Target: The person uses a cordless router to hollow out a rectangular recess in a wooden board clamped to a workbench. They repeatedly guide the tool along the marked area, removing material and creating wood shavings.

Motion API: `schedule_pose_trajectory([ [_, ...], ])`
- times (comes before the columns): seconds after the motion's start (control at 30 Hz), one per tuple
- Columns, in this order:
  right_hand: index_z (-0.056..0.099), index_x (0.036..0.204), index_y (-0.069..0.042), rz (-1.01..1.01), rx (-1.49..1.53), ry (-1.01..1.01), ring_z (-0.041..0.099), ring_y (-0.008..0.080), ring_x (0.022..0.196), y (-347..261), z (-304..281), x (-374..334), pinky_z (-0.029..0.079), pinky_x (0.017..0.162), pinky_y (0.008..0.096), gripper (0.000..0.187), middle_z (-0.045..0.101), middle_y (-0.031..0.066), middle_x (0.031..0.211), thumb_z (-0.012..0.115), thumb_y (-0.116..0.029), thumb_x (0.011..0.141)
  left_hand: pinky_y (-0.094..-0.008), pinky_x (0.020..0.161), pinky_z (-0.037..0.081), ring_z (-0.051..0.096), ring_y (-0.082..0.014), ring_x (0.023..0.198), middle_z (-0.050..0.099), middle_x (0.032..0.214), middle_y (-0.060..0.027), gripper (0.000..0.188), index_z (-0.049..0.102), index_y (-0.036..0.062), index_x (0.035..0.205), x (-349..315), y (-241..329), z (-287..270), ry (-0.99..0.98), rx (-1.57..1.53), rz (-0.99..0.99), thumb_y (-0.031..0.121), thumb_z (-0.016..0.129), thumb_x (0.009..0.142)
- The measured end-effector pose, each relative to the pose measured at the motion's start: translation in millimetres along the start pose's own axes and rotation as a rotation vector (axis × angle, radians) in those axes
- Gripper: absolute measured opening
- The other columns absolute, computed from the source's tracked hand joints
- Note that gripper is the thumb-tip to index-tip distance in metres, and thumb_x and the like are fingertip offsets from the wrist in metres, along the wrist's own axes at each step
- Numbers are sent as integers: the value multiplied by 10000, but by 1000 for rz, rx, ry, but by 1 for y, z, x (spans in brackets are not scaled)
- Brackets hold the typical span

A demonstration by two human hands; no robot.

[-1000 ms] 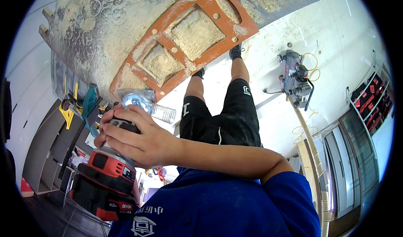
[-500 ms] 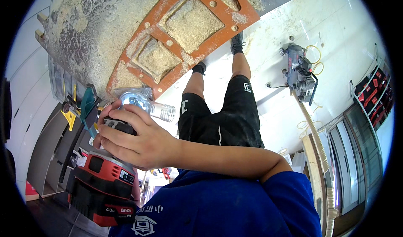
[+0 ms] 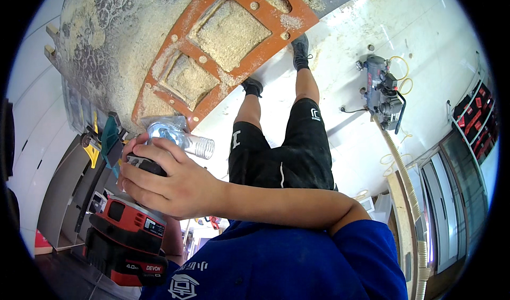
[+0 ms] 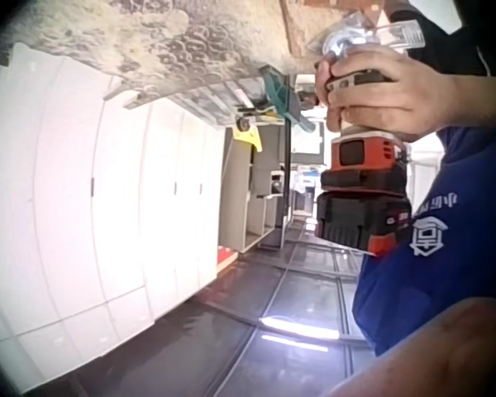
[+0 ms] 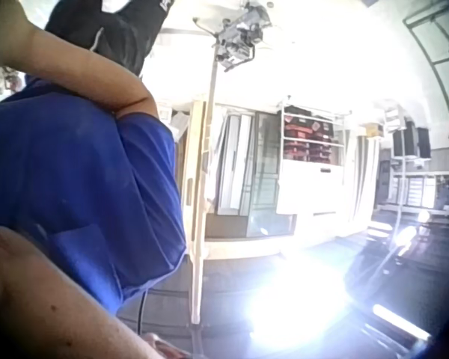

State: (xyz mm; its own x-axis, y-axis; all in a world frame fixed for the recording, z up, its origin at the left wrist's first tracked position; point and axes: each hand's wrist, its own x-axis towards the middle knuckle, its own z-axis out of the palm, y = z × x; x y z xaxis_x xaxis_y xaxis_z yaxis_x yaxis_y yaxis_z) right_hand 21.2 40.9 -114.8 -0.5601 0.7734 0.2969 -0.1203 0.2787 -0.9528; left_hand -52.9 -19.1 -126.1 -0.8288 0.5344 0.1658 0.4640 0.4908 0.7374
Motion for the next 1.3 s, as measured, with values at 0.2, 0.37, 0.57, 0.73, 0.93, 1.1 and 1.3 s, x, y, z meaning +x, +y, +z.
schedule_pose_trajectory([
  [0.2,638,1137,-87,3,11,-31,544,363,1243,2,-2,-1,448,996,531,306,612,111,1329,712,-122,842,-414,738,578,670,-323,839,602,1117,-240,434,319,50,1225,-3,1,8,60,20,-2,442,382,1050],
  [0.37,650,1136,-94,12,-12,-44,540,355,1253,2,-3,-1,448,1006,523,295,613,98,1336,708,-134,849,-406,735,567,670,-316,822,609,1103,-231,424,337,56,1226,-7,7,28,229,-193,-9,443,360,1054],
  [0.57,696,1060,-117,22,-31,6,554,294,1197,1,0,4,452,985,452,223,633,45,1220,707,-134,837,-409,753,554,663,-321,874,603,1121,-226,428,338,70,1246,-3,17,17,136,15,-66,453,340,1055],
  [0.73,706,1031,-126,21,-65,23,576,288,1172,3,-3,6,461,973,443,214,645,33,1206,736,-132,819,-429,764,553,654,-330,896,589,1154,-230,412,340,90,1254,-6,14,18,109,-51,-75,452,327,1057],
  [0.93,709,1018,-129,29,-41,4,576,290,1177,2,-5,7,467,966,442,207,642,32,1215,742,-132,814,-437,777,552,653,-329,890,584,1164,-235,408,335,94,1258,-3,19,16,91,-50,-100,449,326,1057],
  [1.1,702,1051,-122,17,-28,-27,552,315,1219,3,-6,4,460,988,471,232,630,46,1267,737,-136,822,-435,787,553,656,-332,902,587,1159,-233,419,334,87,1257,-5,20,19,135,-33,-107,456,327,1058],
  [1.3,696,1085,-120,18,-2,-58,524,337,1266,2,-7,3,448,1013,498,254,628,62,1296,727,-133,833,-412,774,555,660,-321,885,599,1135,-221,420,333,84,1260,-2,24,23,164,-66,-80,457,318,1065],
])
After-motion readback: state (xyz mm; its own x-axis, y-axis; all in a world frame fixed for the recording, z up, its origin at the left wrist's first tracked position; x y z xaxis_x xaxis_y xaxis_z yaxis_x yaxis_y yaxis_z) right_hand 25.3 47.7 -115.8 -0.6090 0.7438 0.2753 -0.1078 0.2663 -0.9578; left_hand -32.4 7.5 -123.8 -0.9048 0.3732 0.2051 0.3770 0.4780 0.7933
